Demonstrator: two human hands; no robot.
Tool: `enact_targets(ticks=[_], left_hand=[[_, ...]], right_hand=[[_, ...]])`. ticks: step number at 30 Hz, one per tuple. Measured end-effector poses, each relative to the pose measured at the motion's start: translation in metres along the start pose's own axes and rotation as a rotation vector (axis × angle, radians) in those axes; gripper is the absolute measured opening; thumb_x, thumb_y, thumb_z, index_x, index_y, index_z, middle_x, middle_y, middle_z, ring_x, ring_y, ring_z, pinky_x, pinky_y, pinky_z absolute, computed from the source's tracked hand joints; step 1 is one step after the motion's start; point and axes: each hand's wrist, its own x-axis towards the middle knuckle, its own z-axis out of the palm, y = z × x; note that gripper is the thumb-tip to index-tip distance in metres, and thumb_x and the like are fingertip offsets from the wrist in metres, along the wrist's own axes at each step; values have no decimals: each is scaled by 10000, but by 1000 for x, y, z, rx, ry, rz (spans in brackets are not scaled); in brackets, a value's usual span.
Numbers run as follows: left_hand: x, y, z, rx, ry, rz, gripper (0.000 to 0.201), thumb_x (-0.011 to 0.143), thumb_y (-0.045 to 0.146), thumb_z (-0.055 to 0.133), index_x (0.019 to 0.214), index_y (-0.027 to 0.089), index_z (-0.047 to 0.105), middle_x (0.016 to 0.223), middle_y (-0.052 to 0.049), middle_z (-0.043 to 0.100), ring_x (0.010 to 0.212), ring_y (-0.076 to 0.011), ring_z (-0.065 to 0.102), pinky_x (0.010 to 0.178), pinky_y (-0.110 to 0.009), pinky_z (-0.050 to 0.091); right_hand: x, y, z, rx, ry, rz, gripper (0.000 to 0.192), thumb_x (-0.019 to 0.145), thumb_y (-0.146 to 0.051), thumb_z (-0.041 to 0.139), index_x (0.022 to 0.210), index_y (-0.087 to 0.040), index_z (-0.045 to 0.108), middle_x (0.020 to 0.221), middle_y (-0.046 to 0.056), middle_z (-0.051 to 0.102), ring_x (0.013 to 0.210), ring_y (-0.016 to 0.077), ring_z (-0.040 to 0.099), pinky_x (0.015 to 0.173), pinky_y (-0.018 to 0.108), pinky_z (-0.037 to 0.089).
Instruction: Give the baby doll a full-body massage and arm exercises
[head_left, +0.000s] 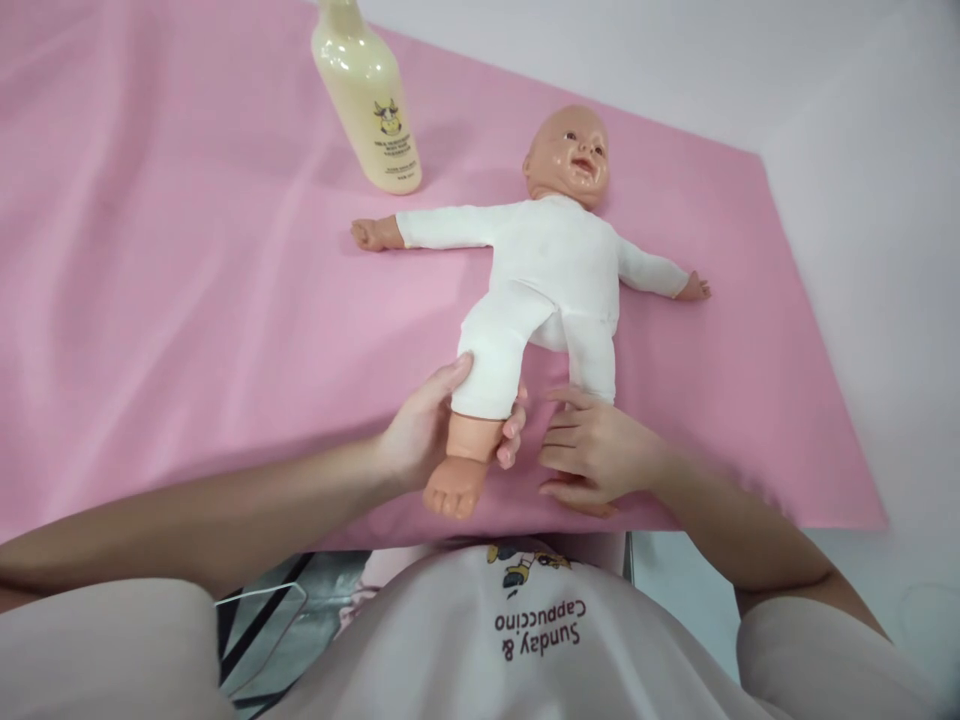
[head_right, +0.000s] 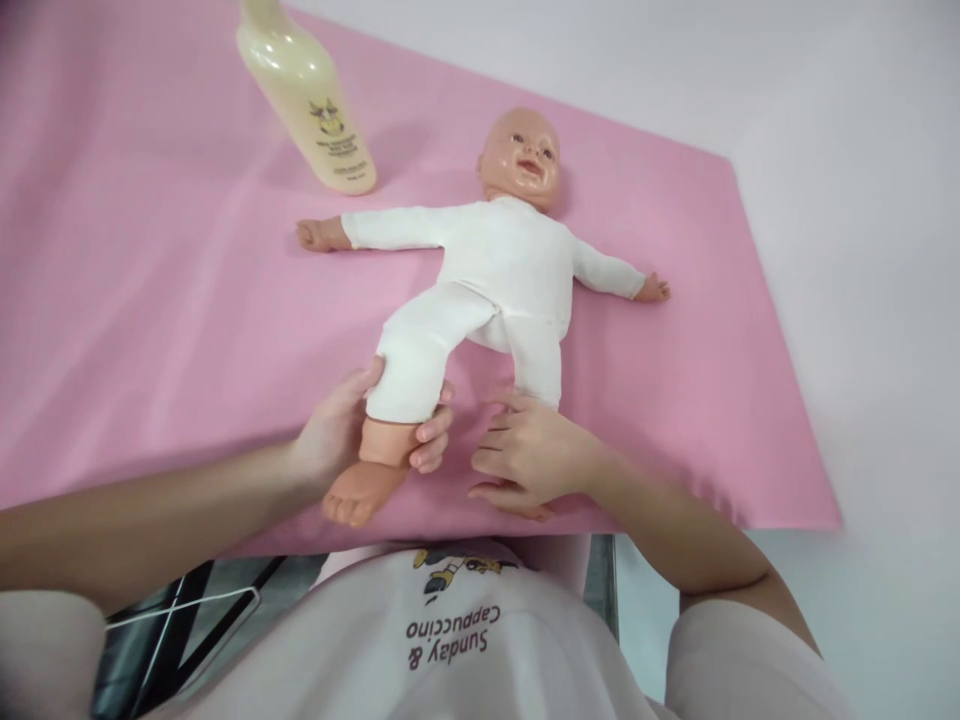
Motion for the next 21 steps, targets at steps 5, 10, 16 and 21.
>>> enact_targets(ticks=[5,10,16,21], left_hand=[[1,-2,-2,-3,4,-23,471,841,564,673,989,117,687,835,-89,733,708,-223,704,682,-351,577],[3,0,-7,1,128,-5,344,863,416,676,1046,127,706,967,-118,774,908,-269,736,858,-385,582],[4,-2,-4,208,294,185,419,861,340,676,1242,170,647,1265,-108,706,1315,-327,579,1100,-443,476],[-13,-6,1,508,330,681,543,842,239,730,1352,347,577,1621,46,405,1592,-221,169,1292,-356,203]], right_hand=[[0,1,3,-45,39,6,306,987,-291,537,703,-210,618,668,-22,690,682,145,597,986,372,468],[0,-3,-1,-46,233,30,349,986,-223,501,638,-230,504,581,-53,598,614,127,523,1029,346,469],[-3,-7,-2,-30,363,79,273,945,-184,491,677,-235,509,619,-51,598,590,128,489,1017,385,464],[-6,-10,-1,-1,474,126,233,910,-188,490,684,-238,511,654,-33,627,591,138,514,1003,432,466]])
